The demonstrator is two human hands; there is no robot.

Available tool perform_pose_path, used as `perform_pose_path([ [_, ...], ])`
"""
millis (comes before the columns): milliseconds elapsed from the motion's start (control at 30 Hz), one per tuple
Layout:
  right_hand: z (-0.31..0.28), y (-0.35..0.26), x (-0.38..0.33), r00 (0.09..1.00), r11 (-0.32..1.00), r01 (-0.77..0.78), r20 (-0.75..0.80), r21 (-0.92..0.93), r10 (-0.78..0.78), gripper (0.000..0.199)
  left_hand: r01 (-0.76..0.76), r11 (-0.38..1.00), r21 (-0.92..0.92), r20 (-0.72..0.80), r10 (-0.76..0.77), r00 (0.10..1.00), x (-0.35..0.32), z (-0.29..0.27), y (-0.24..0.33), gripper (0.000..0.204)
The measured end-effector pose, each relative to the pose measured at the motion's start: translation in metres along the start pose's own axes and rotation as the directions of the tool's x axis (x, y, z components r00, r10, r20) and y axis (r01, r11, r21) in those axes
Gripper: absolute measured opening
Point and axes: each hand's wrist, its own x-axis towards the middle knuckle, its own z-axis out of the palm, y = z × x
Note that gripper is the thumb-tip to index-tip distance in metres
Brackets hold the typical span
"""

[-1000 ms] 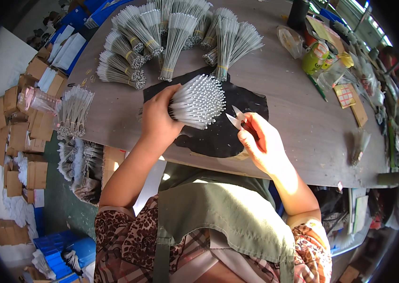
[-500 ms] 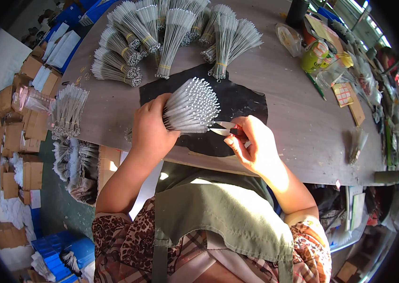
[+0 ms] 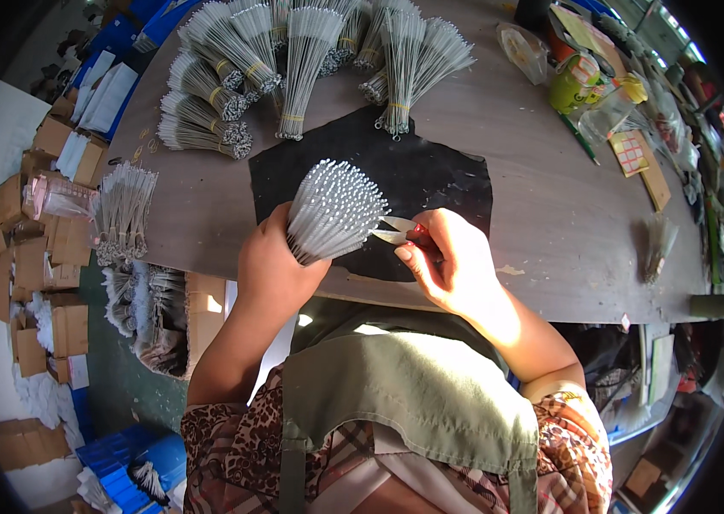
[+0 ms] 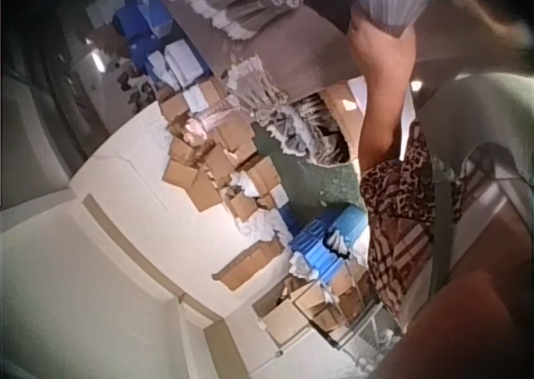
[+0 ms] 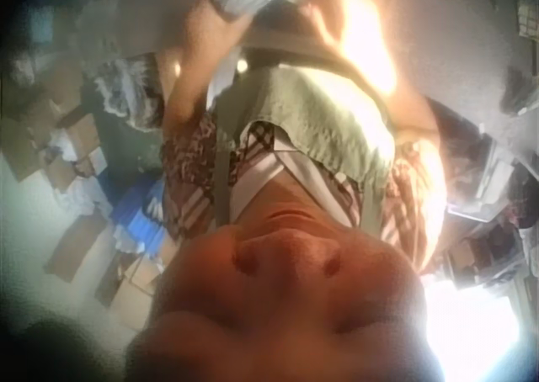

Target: The person trims the ends of bundled wire brushes using a small knife. They hold a bundle of brushes in one hand and carefully shave the tips with the blade in the other hand, working over a black mat on a table. The person occasionally rotates the bundle to ensure even trimming.

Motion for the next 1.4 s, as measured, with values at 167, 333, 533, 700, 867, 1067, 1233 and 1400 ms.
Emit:
perform_pose_path([
  [167,0.003,0.0,0.004,0.995,0.993,-0.013,-0.099,-0.115,0.001,0.021,0.061,0.998,-0.028,0.069,-0.058,0.996,-0.001,0.0,-0.002,0.047],
  [333,-0.036,0.008,0.033,0.87,0.972,-0.219,-0.467,-0.083,0.156,0.018,0.12,0.992,-0.032,0.122,-0.116,0.986,-0.006,0.001,-0.014,0.047],
  [533,-0.027,0.019,0.021,0.938,0.939,-0.092,0.346,0.331,-0.031,0.031,-0.011,1.0,-0.001,-0.056,0.011,0.998,-0.001,0.0,-0.029,0.044],
  [700,-0.017,0.018,0.019,0.88,0.976,-0.029,0.469,0.216,-0.078,0.034,-0.164,0.986,-0.007,-0.105,0.162,0.981,0.006,-0.005,-0.033,0.041],
  [867,-0.013,0.01,0.023,0.881,0.978,-0.018,0.465,0.208,-0.083,0.036,-0.212,0.977,-0.026,-0.109,0.209,0.972,0.008,-0.005,-0.035,0.039],
  [1067,-0.007,0.017,0.022,0.887,0.947,0.063,0.417,0.315,-0.198,0.032,-0.249,0.967,-0.042,-0.052,0.247,0.968,0.011,-0.005,-0.033,0.037],
  [1233,-0.005,0.019,0.026,0.864,0.926,0.12,0.422,0.359,-0.276,0.028,-0.178,0.97,-0.166,0.099,0.196,0.976,0.014,-0.002,-0.04,0.039],
  [1400,0.0,0.031,0.02,0.851,0.681,-0.225,0.481,0.696,-0.21,0.046,-0.098,0.933,-0.347,0.12,0.148,0.982,0.017,0.006,-0.045,0.037],
])
